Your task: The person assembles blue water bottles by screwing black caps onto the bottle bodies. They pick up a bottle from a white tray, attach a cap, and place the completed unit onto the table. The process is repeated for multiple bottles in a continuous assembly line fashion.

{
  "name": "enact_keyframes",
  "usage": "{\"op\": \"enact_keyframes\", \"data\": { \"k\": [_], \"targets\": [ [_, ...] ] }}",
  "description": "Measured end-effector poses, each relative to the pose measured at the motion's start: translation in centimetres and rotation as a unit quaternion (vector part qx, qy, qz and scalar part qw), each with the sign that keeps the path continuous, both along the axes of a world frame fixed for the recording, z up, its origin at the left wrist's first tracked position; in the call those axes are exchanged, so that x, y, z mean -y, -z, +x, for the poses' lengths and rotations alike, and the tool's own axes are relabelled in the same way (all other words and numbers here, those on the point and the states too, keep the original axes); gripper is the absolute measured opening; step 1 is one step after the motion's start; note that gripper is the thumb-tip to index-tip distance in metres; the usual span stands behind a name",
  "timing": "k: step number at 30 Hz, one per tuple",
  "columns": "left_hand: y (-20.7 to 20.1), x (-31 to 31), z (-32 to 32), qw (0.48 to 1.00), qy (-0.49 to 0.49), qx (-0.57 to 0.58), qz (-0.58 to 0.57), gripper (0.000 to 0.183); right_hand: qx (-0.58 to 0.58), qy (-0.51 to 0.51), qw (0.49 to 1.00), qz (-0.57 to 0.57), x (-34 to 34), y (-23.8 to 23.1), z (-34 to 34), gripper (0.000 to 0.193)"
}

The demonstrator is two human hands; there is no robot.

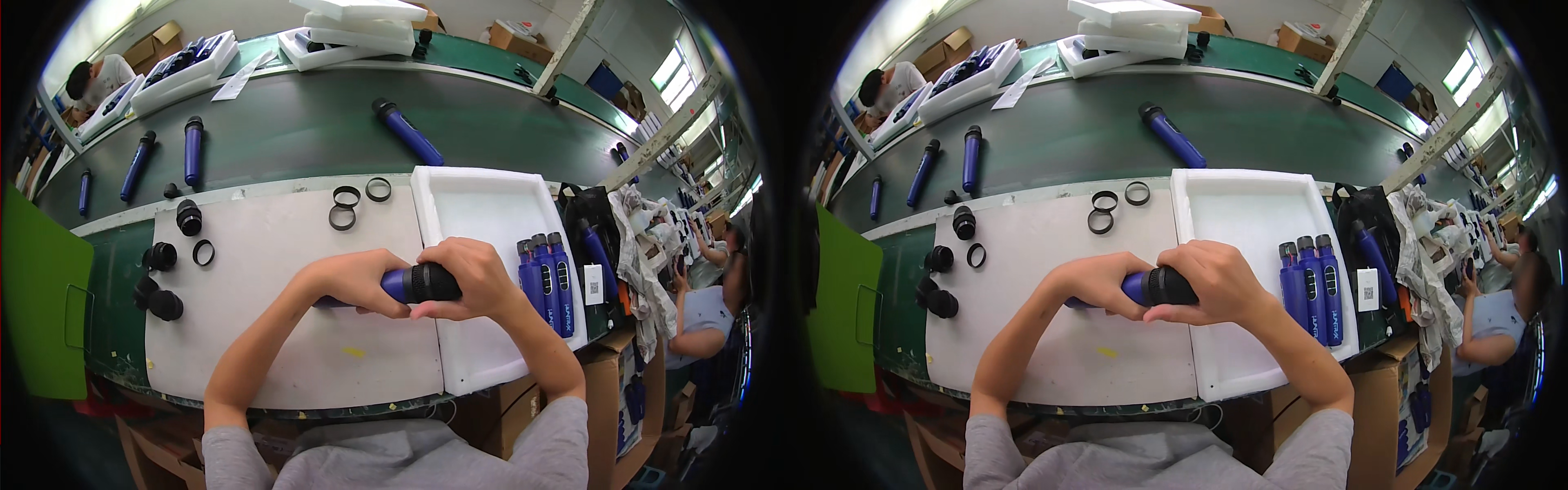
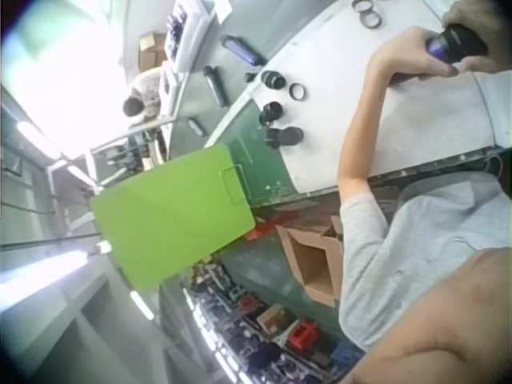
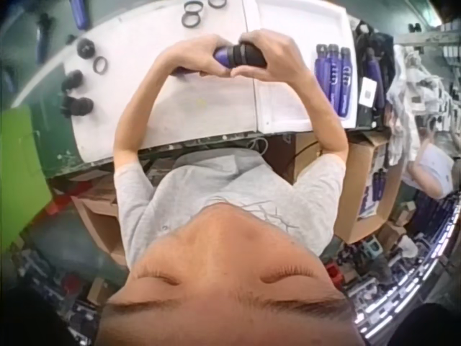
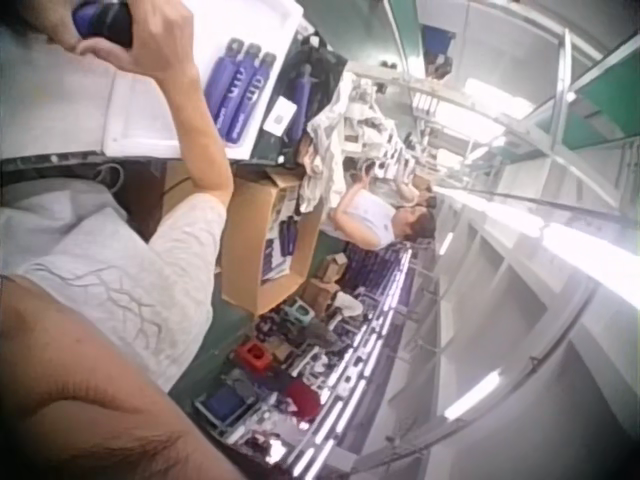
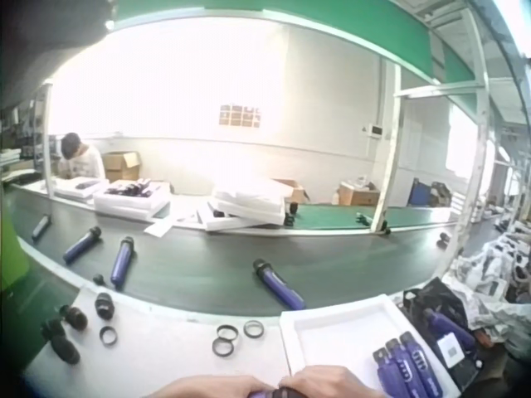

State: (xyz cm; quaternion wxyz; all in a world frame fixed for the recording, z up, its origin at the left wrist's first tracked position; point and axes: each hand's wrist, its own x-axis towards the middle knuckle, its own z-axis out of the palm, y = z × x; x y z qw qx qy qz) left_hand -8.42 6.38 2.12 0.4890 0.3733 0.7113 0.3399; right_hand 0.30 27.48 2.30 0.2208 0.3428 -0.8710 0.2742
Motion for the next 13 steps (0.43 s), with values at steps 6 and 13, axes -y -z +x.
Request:
{"op": "enact_keyframes", "data": {
  "k": [6, 13],
  "targets": [
    [-0.8, -0.6, 1.9, 0.994, -0.100, -0.023, 0.021, 0.031, 0.009, 0.076, 0.996, -0.051, 0.0, 0.8, -0.1, 0.020],
    [0.9, -0.7, 2.7, 0.977, -0.143, -0.123, 0.098, 0.028, 0.035, 0.078, 0.994, -0.074, -0.1, 1.0, -0.4, 0.019]
  ]
}}
